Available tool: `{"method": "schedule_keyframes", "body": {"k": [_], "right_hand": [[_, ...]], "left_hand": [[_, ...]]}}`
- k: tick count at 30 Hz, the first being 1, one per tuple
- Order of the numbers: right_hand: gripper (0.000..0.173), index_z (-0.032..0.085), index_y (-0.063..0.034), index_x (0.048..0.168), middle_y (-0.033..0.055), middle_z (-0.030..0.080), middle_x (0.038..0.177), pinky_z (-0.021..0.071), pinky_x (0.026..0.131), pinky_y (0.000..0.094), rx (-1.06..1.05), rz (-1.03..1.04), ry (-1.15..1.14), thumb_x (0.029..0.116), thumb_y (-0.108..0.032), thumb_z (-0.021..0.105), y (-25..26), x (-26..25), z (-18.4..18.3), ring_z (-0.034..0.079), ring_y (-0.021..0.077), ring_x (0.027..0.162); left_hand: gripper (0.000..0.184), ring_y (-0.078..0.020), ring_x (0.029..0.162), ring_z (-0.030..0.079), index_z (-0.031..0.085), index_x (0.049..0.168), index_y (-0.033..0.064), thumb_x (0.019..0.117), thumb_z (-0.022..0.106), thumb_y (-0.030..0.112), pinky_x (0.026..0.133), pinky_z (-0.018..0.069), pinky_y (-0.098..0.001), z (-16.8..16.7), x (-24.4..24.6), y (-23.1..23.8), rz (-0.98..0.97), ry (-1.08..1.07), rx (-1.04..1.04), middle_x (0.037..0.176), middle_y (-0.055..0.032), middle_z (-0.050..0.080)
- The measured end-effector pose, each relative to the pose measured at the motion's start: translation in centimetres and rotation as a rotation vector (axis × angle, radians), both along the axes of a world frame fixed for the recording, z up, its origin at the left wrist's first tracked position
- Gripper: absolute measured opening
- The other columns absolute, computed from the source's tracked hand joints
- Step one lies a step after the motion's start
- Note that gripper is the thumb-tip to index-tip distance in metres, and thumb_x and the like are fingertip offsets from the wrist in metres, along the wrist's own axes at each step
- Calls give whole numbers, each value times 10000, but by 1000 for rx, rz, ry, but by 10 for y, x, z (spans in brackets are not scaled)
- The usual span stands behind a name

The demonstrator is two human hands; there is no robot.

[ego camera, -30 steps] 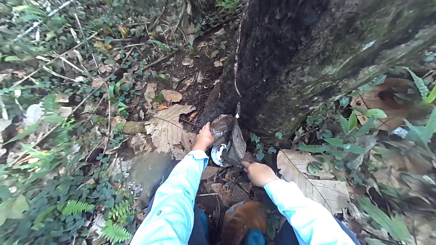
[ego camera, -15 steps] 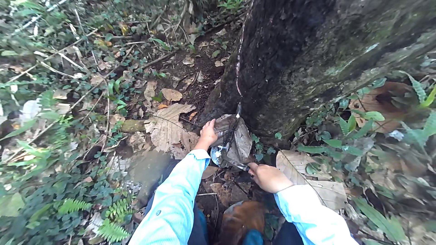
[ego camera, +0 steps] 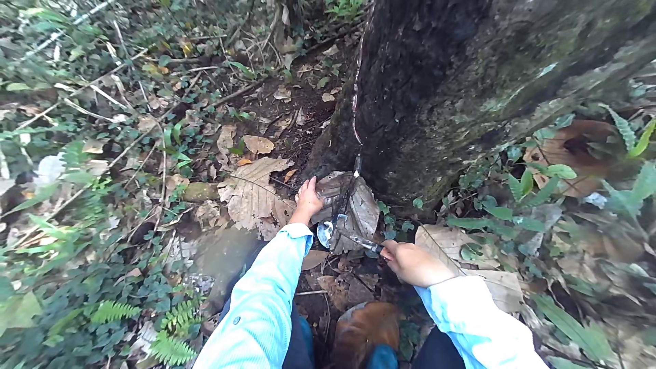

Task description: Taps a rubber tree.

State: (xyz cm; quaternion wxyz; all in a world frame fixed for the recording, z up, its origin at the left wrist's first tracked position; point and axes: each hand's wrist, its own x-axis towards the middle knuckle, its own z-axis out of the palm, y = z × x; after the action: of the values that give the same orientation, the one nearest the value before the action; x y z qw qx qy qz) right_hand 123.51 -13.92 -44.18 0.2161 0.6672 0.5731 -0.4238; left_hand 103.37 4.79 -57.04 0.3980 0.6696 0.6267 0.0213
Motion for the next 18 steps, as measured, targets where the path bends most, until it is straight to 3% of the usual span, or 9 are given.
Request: {"method": "schedule_keyframes", "body": {"k": [5,8,11,13,15,18], "right_hand": [[475,497,-56,1469,246,647,1290,462,1029,612,76,-71,52,1019,-181,585,-1,13,10,619,421,1220],[611,496,-30,1455,262,621,1292,473,1028,576,195,-171,203,904,-114,748,-6,30,12,618,417,1186],[510,591,42,1293,254,644,1199,541,919,491,412,-299,392,834,-55,790,-19,44,17,670,344,1017],[444,588,62,1291,184,667,1067,581,743,363,585,-413,533,885,-87,691,-28,48,8,672,197,804],[470,511,64,1413,123,657,967,548,647,278,676,-554,572,981,-109,572,-25,44,-4,616,101,679],[449,464,46,1448,92,620,877,490,572,277,750,-638,516,1042,-145,472,-13,41,-21,533,90,587]], "left_hand": [[751,-410,1502,327,333,1605,150,949,698,137,1173,276,-660,4,2,3,57,-54,37,1650,-175,322],[598,-413,1422,446,458,1521,71,967,677,123,1154,354,-605,17,8,3,193,-193,197,1558,-210,451],[459,-409,1294,556,490,1445,-43,1019,583,100,1100,442,-529,39,15,-4,427,-421,354,1397,-284,559],[397,-353,1150,607,461,1409,-90,1061,486,98,1010,489,-475,54,26,-21,624,-608,356,1251,-289,601],[355,-279,1045,604,432,1362,-123,1089,404,103,942,501,-402,69,45,-49,691,-783,234,1183,-273,585],[405,-252,1041,626,452,1389,-131,1103,360,140,915,516,-383,86,81,-97,408,-895,-56,1202,-259,613]]}}
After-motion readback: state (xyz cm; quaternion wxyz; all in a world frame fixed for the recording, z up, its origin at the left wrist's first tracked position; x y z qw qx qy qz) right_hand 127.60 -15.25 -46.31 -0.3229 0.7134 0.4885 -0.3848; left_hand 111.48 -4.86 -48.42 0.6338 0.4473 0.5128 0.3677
